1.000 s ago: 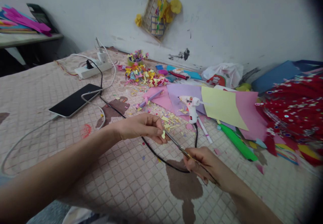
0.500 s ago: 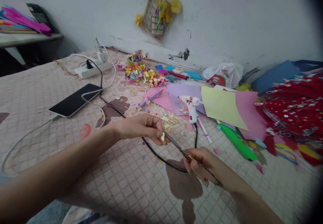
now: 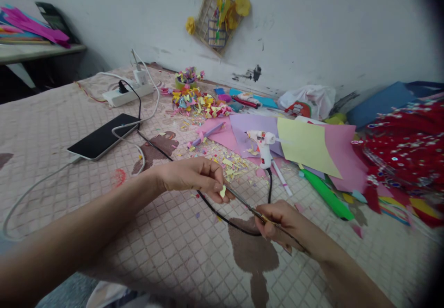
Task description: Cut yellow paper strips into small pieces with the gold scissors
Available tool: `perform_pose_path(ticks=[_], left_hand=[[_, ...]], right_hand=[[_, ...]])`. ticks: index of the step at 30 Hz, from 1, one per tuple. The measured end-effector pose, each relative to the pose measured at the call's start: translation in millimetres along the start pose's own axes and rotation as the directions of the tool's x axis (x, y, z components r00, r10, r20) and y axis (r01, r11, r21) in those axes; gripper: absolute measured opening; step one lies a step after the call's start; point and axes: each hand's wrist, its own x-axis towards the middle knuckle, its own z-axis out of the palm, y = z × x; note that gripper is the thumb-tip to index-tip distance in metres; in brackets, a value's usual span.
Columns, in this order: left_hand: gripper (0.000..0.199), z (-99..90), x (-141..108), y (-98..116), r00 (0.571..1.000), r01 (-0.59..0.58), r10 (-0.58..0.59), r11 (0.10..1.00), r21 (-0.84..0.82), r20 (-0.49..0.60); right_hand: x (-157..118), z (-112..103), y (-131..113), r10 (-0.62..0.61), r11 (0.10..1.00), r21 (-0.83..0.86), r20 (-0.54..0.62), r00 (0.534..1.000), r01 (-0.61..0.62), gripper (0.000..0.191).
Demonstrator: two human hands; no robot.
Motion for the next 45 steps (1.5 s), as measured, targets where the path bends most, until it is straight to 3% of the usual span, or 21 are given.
perform_pose_path(ticks=[19, 25, 31, 35, 39, 45], left_hand=[[0.01, -0.7, 0, 0, 1.0, 0.006, -0.007, 1.0, 0.03, 0.023], [0.01, 6.8, 4, 0, 0.988, -0.07, 0.079, 0.995, 0.075, -0.13], [0.012, 23.2, 13, -11, 0.918, -0.175, 0.247, 0.954, 0.243, -0.311], [0.013, 32.1, 17, -18, 0.875, -0.209, 0.334, 0.914, 0.349, -0.349], [0.014, 38.4, 19, -22, 0.859, -0.208, 0.36, 0.895, 0.395, -0.363], [0.017, 37.3, 19, -26, 0.882, -0.157, 0.312, 0.901, 0.404, -0.354]], right_hand=[[3, -2, 3, 0.003, 1.0, -0.005, -0.038, 0.999, -0.003, 0.052], [10, 9, 3, 0.025, 0.978, 0.208, -0.219, 0.975, 0.022, 0.05], [24, 24, -2, 0.123, 0.933, 0.356, -0.465, 0.877, 0.057, 0.029], [29, 29, -8, 0.125, 0.923, 0.373, -0.512, 0.85, 0.089, 0.023], [31, 30, -15, 0.131, 0.933, 0.35, -0.549, 0.825, 0.084, 0.018], [31, 27, -16, 0.119, 0.952, 0.302, -0.528, 0.841, 0.055, 0.015]])
